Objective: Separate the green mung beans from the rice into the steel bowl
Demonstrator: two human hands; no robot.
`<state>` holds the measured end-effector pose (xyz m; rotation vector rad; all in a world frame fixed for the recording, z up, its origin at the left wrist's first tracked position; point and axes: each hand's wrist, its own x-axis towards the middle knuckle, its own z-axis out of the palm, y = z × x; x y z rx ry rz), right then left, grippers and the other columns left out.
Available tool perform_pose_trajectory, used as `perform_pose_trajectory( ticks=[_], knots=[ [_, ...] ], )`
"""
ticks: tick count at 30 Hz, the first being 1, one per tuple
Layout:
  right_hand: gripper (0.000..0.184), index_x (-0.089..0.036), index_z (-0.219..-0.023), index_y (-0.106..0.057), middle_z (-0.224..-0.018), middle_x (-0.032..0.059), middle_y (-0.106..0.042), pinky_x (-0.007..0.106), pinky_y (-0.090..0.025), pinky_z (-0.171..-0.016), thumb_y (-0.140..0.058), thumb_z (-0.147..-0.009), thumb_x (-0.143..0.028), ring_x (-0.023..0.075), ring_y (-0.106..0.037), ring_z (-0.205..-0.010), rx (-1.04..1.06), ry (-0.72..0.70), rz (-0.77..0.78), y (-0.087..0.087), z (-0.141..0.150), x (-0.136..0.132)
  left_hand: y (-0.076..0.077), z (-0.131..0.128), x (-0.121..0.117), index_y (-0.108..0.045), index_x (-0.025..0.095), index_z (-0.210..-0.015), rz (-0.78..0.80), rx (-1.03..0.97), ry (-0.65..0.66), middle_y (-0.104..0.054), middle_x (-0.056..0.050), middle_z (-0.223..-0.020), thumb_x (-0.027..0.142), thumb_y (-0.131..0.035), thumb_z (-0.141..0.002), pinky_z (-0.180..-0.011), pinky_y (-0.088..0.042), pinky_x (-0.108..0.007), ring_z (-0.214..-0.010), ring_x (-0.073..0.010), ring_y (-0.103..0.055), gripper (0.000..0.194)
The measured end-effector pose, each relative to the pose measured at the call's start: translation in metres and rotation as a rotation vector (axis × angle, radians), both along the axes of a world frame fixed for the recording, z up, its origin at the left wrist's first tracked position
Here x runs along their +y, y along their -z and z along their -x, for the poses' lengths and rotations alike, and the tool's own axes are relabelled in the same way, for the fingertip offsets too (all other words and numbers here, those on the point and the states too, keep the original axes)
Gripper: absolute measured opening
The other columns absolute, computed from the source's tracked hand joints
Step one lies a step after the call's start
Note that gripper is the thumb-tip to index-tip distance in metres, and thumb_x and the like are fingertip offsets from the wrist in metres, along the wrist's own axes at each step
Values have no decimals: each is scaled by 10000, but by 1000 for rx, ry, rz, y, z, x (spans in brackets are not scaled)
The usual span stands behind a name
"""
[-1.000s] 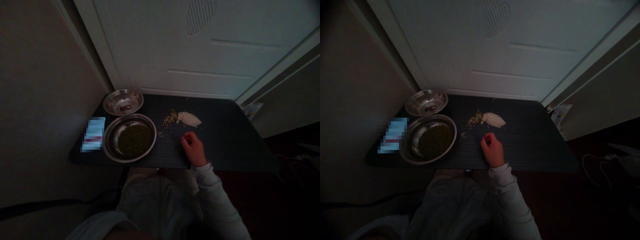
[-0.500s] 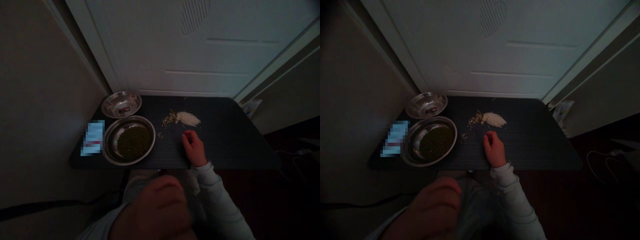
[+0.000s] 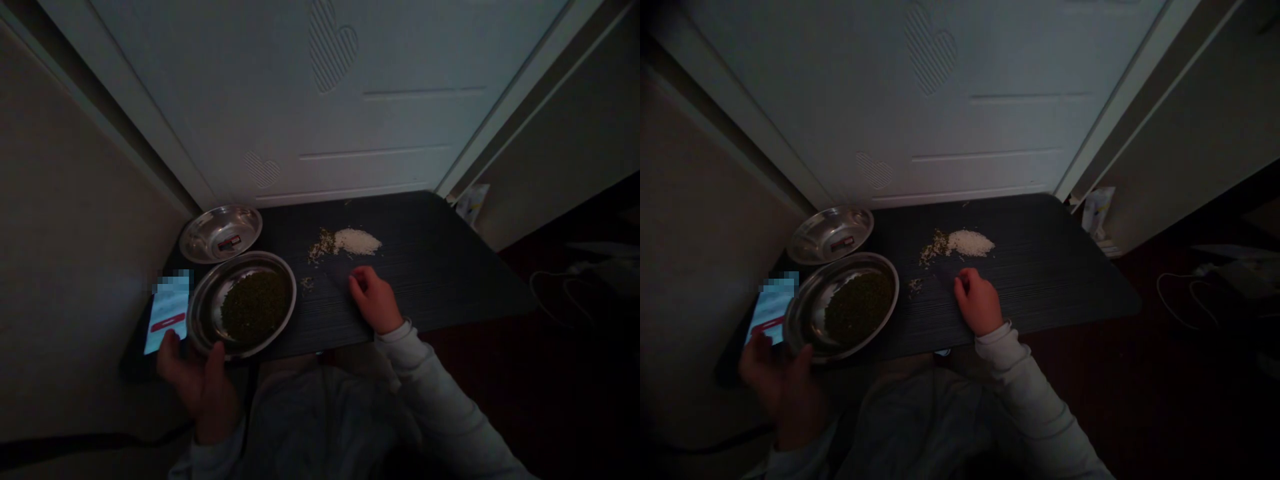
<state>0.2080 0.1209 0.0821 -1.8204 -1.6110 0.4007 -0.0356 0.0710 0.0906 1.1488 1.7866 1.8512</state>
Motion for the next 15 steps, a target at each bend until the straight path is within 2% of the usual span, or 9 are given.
perform_pose_trajectory(
  ticks=[3,8,12,15],
  knots=[
    [181,-185,-854,-495,-708,25,-598,229,-385,-564,-412,-742,-300,140,-551,-626,-44,39,14,0,-10,3,5,0,7,-270,129,-1191,-16,-24,-43,-300,-119,-1259,149,-564,-607,-960,-206,-370,-1141,-205,-291,654],
    [193,-185,-852,-502,-701,24,-603,232,-384,-558,-409,-746,-317,145,-558,-614,-116,26,49,-4,-37,19,4,-1,10,-228,150,-1214,-15,-17,-17,-283,-121,-1288,136,-564,-608,-948,-237,-365,-1135,-200,-314,693],
    [189,-180,-857,-510,-727,35,-613,241,-385,-578,-418,-745,-302,158,-567,-650,-172,2,48,-4,-54,37,-3,0,13,-210,153,-1226,99,-72,-49,-275,-133,-1293,192,-584,-592,-942,-240,-402,-1139,-231,-308,737],
    [195,-178,-873,-513,-736,37,-619,246,-389,-595,-416,-749,-293,156,-571,-651,-177,-29,34,-2,-60,46,-5,2,15,-243,204,-1216,169,-98,-67,-307,-95,-1271,241,-610,-559,-943,-224,-437,-1135,-251,-310,753]
  ],
)
